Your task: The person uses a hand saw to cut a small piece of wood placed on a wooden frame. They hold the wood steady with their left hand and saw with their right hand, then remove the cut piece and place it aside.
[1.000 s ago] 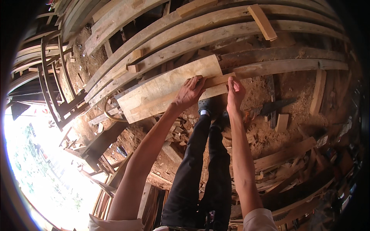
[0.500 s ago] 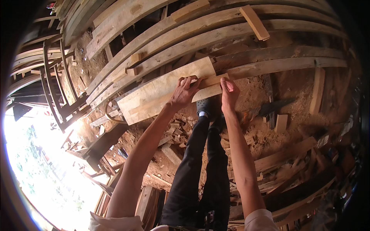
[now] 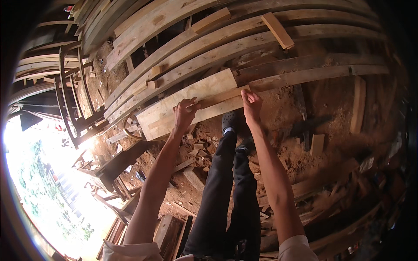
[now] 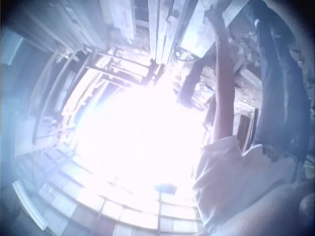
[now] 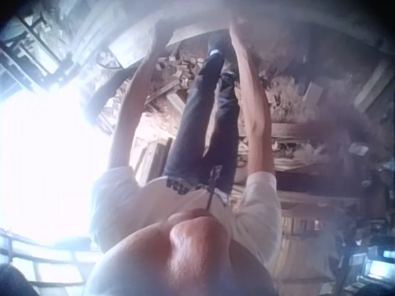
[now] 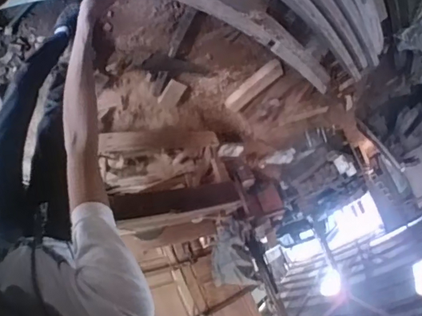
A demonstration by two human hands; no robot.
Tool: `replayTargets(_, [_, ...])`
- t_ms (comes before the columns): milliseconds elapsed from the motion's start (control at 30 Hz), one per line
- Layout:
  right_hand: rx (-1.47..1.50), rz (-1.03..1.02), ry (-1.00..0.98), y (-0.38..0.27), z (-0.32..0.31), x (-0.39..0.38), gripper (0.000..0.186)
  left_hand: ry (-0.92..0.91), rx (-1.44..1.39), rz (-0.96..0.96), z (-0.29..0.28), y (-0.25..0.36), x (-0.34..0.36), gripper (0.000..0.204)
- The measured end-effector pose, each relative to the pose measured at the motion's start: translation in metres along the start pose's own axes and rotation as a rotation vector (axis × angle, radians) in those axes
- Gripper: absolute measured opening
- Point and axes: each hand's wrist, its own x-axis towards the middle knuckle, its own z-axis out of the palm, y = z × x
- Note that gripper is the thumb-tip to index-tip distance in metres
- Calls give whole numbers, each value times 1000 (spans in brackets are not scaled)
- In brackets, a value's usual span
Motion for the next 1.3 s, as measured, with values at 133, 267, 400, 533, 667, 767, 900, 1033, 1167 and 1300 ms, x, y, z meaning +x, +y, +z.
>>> replayTargets(133, [19, -6, -13, 7, -2, 4, 36, 53, 319, 63, -3, -2, 0, 53])
replayTargets(267, [-43, -19, 17, 2, 0, 8, 30, -33, 461, -63, -13, 9, 7, 82])
replayTargets(400, [-187, 4, 21, -11, -1, 9, 25, 50, 655, -55, -21, 14, 15, 117])
replayTargets(533, [-271, -61, -41, -15, -7, 12, 26, 15, 469, -322, -12, -11, 3, 113])
replayTargets(667, [-642, -131, -33, 3, -11, 25, 27, 186, 20, -238, 1, -53, -18, 87])
replayTargets(767, [-468, -276, 0, 21, -10, 34, 26, 284, -6, 26, 1, -71, -37, 71])
replayTargets(900, [-491, -171, 19, 30, -11, 35, 21, 266, -54, 74, 2, -75, -45, 68])
replayTargets(1033, [-553, -125, 12, 22, -15, 27, 20, 273, -99, -21, 4, -66, -45, 65])
replayTargets(1167, [-332, -5, -58, 9, -13, 24, 31, 405, -20, -65, -17, -22, -25, 44])
replayTargets(1300, [-221, -45, -117, 5, -20, 12, 22, 308, -65, 264, -58, 64, 25, 21])
